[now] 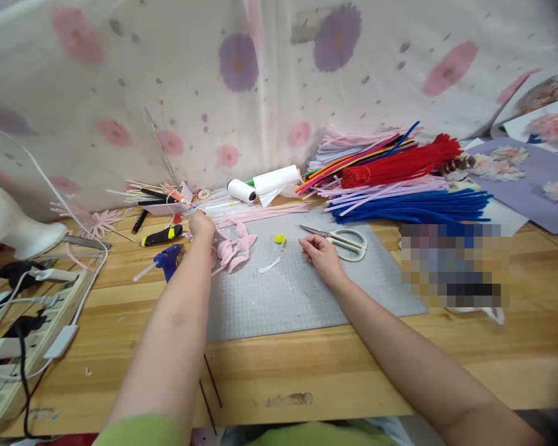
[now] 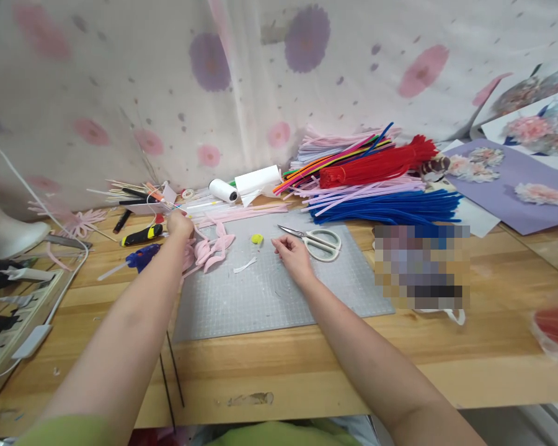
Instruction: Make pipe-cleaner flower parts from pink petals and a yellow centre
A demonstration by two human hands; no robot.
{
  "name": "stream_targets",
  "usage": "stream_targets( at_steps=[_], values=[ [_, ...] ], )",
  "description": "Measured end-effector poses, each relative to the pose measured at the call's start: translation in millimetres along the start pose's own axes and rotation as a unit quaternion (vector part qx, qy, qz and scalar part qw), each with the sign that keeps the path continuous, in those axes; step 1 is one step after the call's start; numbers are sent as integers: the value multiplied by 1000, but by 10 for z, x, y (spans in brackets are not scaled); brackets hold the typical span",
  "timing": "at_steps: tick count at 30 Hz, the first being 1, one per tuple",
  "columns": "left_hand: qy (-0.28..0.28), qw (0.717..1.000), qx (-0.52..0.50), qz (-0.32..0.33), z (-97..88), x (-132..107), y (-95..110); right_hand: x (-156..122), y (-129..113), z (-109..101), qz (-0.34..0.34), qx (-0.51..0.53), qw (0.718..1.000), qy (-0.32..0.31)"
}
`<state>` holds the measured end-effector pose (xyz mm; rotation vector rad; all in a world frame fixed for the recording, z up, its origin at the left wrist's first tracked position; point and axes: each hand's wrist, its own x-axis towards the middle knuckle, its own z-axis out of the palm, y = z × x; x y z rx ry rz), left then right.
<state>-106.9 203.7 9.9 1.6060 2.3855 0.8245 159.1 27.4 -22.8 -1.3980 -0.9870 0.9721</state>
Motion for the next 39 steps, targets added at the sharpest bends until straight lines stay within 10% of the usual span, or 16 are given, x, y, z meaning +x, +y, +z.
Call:
stream_targets(
  at_steps=[18, 27, 33, 39],
  values=[
    [3, 991, 122, 51, 19, 48, -46, 6, 21, 5, -7, -11, 1000, -6],
    [51, 993, -98, 37, -260, -550, 21, 10, 33, 9, -12, -24, 1000, -6],
    [1, 942, -333, -28, -235, -1003, -162, -7, 45, -5, -7, -17, 1000, -10],
    [39, 953, -300, 9, -184, -882, -217, -22, 45, -3, -9, -29, 1000, -7]
  ],
)
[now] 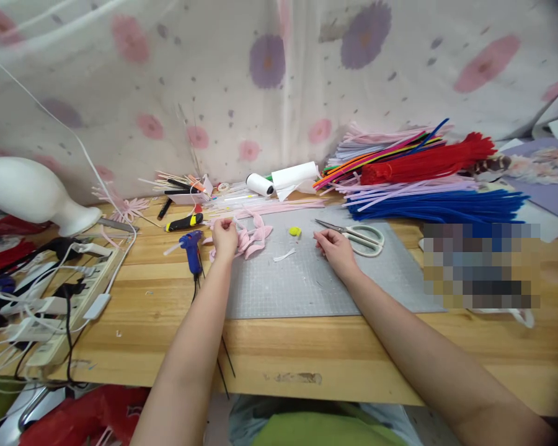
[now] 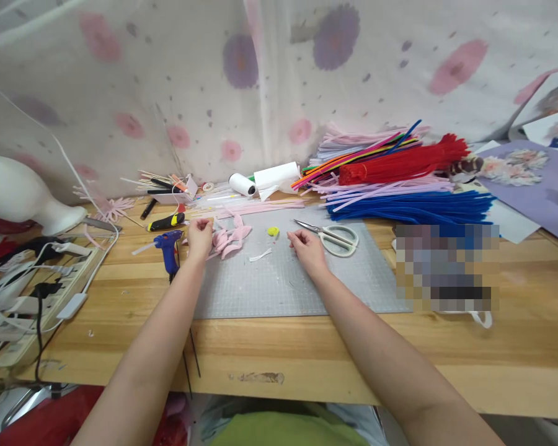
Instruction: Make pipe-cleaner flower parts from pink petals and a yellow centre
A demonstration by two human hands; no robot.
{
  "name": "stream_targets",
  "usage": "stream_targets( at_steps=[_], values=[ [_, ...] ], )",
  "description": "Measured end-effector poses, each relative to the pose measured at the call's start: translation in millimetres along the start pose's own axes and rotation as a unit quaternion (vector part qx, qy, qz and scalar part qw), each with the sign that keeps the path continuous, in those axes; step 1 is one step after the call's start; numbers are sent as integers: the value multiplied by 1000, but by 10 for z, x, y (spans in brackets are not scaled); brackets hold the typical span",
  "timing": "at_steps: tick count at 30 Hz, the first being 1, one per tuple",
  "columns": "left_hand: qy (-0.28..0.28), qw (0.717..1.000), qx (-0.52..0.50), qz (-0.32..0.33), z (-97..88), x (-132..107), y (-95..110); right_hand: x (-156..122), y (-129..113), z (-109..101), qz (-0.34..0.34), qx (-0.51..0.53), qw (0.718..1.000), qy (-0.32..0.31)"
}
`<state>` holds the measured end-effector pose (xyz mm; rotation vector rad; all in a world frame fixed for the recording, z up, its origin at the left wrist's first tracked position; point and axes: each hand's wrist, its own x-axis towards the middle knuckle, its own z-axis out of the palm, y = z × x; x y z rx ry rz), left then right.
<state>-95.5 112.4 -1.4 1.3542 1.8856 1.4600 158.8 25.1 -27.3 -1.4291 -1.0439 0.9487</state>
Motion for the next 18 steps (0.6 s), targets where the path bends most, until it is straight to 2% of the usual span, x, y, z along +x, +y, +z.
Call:
stream_targets(
  at_steps=[3, 9, 13, 18],
  values=[
    [14, 990, 138, 24, 71, 302, 38, -6, -5, -2, -1, -10, 1000, -1],
    [-10, 954, 298, -28, 259, 789, 26, 2, -2, 6, -8, -31, 999, -18],
    [-25, 932, 360, -34, 340, 939, -80, 8, 6, 20, -1, -39, 999, -26],
    [-21, 936, 349, -52, 402, 987, -137, -6, -7, 22, 7, -40, 999, -28]
  ],
)
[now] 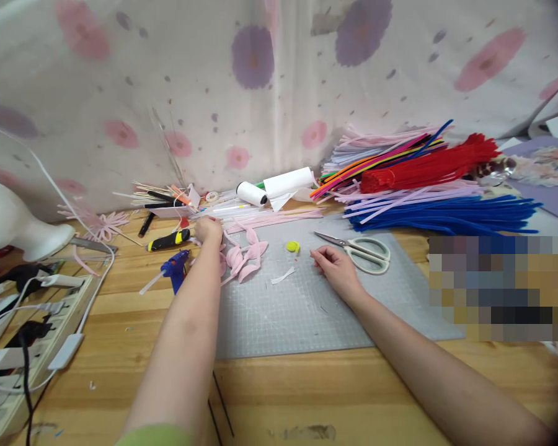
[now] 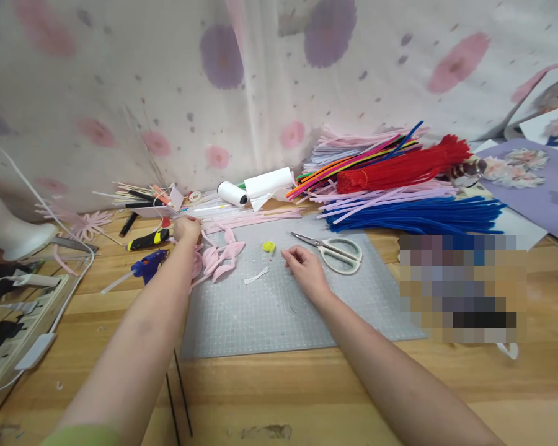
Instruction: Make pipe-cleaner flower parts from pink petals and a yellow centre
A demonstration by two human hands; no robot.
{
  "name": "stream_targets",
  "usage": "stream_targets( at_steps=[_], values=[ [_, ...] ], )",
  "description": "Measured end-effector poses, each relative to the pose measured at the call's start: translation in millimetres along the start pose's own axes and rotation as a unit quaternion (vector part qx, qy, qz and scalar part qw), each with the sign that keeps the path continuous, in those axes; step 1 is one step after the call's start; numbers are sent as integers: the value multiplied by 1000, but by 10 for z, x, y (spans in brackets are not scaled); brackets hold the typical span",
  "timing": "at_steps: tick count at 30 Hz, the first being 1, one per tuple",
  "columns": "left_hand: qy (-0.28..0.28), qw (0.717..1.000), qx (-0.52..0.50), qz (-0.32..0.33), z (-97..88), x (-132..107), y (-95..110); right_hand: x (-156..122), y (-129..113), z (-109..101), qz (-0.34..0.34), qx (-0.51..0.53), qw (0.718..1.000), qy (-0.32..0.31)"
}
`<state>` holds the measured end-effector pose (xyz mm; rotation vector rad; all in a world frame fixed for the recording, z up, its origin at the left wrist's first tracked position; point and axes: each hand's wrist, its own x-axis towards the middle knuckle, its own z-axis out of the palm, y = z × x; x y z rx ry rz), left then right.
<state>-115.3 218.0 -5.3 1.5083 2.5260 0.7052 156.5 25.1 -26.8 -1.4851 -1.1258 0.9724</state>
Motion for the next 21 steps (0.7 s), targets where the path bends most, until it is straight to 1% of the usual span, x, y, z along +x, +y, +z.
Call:
stream_targets(
  at_steps=[5, 10, 13, 15, 18, 21],
  values=[
    [-15, 1000, -18, -17, -22, -42, -4, -11, -15, -3, 3, 8, 1000, 2],
    [-24, 998, -61, -7, -125, -129, 1, -11, -12, -5, -3, 6, 1000, 4],
    [-42, 994, -99, -5, -185, -210, 33, -7, 1, -5, -10, 7, 1000, 7],
    [-67, 987, -144, -30, -215, -284, 46, -2, 13, -5, -15, 7, 1000, 9],
    [-96, 967, -223, -80, -252, -409, 36, 6, 24, -4, -13, 11, 1000, 10],
    [-97, 952, -273, -102, -295, -503, 15, 9, 4, -4, 3, 23, 1000, 17]
  ],
)
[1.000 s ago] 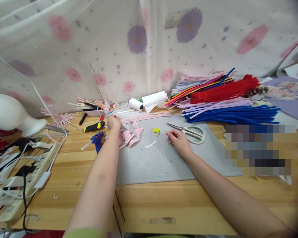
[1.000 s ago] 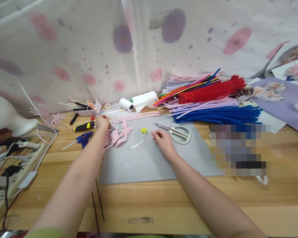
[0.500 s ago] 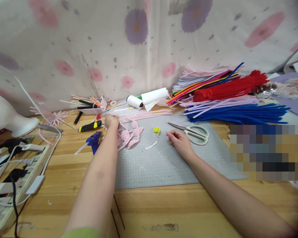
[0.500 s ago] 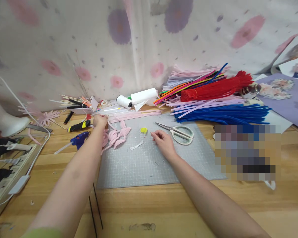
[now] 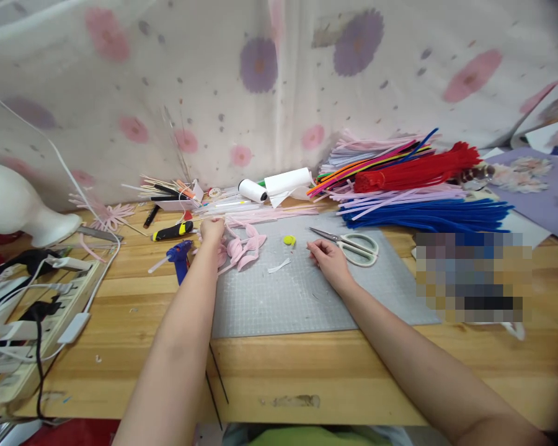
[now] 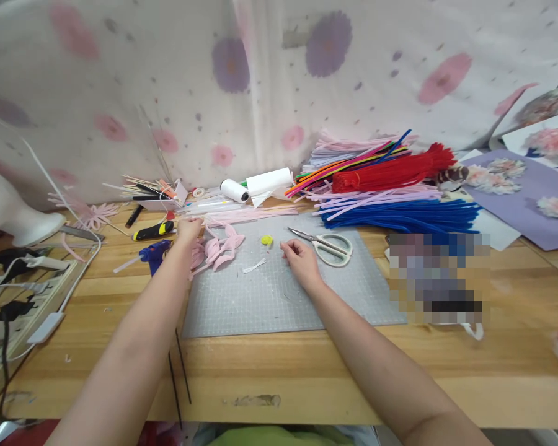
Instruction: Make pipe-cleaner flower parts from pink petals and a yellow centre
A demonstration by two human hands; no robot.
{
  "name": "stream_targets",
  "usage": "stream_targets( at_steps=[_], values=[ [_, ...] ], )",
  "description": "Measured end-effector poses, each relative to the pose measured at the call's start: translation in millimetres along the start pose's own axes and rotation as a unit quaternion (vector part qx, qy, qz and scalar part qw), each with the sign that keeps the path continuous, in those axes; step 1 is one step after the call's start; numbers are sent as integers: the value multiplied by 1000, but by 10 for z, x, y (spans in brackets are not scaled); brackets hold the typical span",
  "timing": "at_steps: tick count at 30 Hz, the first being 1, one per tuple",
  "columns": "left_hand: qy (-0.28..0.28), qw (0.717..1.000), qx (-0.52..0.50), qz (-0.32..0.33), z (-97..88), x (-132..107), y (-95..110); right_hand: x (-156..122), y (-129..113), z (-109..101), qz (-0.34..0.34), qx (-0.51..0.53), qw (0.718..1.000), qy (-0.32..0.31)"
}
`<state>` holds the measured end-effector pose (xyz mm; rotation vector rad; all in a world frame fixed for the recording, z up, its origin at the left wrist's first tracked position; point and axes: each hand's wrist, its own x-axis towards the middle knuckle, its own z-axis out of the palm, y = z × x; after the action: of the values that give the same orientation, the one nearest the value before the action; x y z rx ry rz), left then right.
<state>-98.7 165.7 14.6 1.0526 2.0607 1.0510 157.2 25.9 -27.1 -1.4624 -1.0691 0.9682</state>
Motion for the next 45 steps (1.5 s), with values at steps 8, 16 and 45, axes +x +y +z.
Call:
stream_targets(
  at_steps=[8, 16, 45],
  values=[
    [22, 994, -99, -30, -60, -152, 68, 94, -188, -9, -21, 10, 1000, -17],
    [-27, 919, -394, -23, 5, -587, 218, 537, -721, 380, -244, -249, 936, -54],
    [-161, 874, -453, -70, 109, -956, 305, 848, -935, 704, -409, -495, 764, -61]
  ],
)
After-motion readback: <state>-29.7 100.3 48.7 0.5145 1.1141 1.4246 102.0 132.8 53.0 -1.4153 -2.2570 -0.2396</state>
